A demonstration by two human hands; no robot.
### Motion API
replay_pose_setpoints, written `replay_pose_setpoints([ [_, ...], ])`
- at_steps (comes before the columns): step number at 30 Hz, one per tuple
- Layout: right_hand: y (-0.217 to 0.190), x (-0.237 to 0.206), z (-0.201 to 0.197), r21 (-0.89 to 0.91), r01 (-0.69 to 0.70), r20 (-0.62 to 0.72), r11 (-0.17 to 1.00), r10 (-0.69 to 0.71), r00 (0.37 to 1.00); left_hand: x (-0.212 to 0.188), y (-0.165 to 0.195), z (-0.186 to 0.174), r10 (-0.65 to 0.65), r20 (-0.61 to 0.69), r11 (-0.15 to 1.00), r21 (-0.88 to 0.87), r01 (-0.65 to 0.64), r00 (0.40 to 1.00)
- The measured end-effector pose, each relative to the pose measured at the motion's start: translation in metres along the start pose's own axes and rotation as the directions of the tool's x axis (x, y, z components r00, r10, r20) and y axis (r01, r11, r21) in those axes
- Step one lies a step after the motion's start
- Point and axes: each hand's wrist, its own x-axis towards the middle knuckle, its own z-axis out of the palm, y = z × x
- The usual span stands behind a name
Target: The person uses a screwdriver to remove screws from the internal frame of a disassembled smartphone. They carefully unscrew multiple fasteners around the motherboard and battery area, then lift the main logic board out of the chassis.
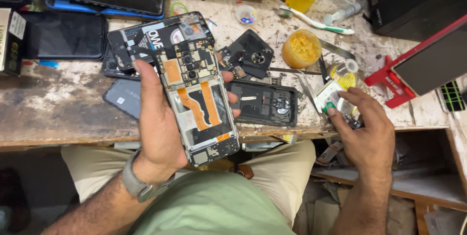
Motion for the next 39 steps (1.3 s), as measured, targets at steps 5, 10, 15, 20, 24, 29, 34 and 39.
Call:
replay_pose_setpoints([
  [5, -0.001, 0.002, -0.001, 0.020, 0.052, -0.007, 0.998, -0.052, 0.999, 0.001, 0.000, 0.005, -0.005, -0.022, 1.000, 0.030, 0.006, 1.000],
  [10, 0.006, 0.005, 0.000, 0.035, 0.065, -0.014, 0.997, -0.065, 0.998, -0.001, -0.003, 0.008, 0.041, -0.064, 0.977, 0.210, -0.027, 0.997],
  [15, -0.008, -0.003, -0.008, 0.254, -0.029, -0.316, 0.967, 0.111, 0.942, -0.001, -0.007, 0.008, 0.085, -0.036, 0.958, 0.279, -0.072, 0.996],
  [20, -0.070, -0.041, -0.012, 0.544, 0.006, 0.016, 0.839, -0.017, 1.000, 0.002, -0.016, 0.009, 0.106, -0.049, 0.975, 0.203, -0.094, 0.993],
  [24, -0.115, -0.059, 0.009, 0.726, -0.063, 0.416, 0.684, -0.365, 0.833, -0.001, -0.024, 0.008, 0.228, -0.013, 0.969, 0.101, -0.225, 0.974],
  [29, -0.140, -0.061, 0.028, 0.677, -0.245, 0.578, 0.694, -0.297, 0.760, -0.004, -0.023, 0.005, 0.299, 0.006, 0.944, 0.147, -0.296, 0.954],
  [34, -0.148, -0.062, 0.037, 0.705, -0.198, 0.540, 0.681, -0.336, 0.772, -0.003, -0.023, 0.003, 0.368, -0.012, 0.923, 0.127, -0.363, 0.930],
  [39, -0.146, -0.067, 0.047, 0.760, -0.255, 0.514, 0.598, -0.312, 0.799, 0.001, -0.023, 0.001, 0.384, -0.034, 0.920, 0.094, -0.380, 0.923],
])
